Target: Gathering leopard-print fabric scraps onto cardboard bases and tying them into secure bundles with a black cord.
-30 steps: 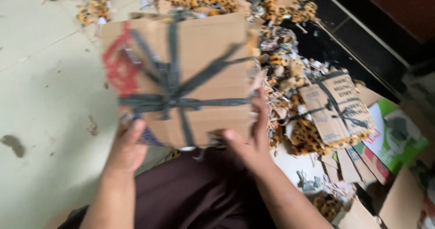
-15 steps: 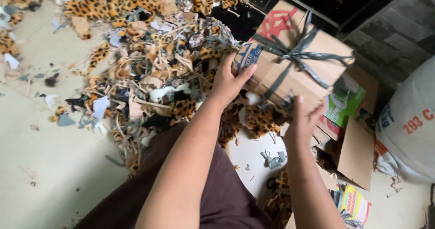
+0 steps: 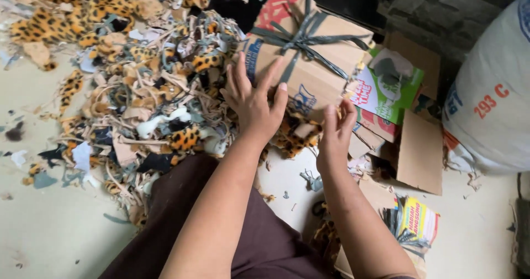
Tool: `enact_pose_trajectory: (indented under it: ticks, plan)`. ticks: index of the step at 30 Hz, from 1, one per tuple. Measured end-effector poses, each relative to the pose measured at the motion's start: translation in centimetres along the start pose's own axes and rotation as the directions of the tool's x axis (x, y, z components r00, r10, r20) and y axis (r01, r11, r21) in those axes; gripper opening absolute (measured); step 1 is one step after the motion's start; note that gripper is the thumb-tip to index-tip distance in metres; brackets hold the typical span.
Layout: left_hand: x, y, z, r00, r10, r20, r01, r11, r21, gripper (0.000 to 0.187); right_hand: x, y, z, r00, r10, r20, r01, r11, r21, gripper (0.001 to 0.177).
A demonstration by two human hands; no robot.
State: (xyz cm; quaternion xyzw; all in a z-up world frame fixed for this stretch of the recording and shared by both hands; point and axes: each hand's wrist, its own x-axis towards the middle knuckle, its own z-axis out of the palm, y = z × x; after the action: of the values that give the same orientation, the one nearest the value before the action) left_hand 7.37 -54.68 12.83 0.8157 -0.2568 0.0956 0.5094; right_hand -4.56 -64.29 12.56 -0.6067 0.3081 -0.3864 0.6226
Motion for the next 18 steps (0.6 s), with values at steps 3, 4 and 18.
enact_pose_trajectory:
  ticks: [3,4,18]
  plan:
    - [-0.9,1.8,0.7,0.989,0.149,-0.019,-0.146,0.981,0.125,0.046,2.1,0.1,-3.6,0.980,0.089,-0.178,-0.098,0.994,-0.042,0.047]
    - [-1.3,2.2,1.3,0.986,0.165,-0.007,-0.163,0.981,0.109,0.046,4.5,3.5,-6.3,0.976,0.080,-0.201,-0.090,0.995,-0.041,0.047]
    - [-3.4,3.5,2.5,0.929,0.370,0.027,-0.356,0.868,0.345,0.042,18.8,20.0,-22.8,0.668,0.161,-0.727,-0.640,0.623,-0.450,0.089]
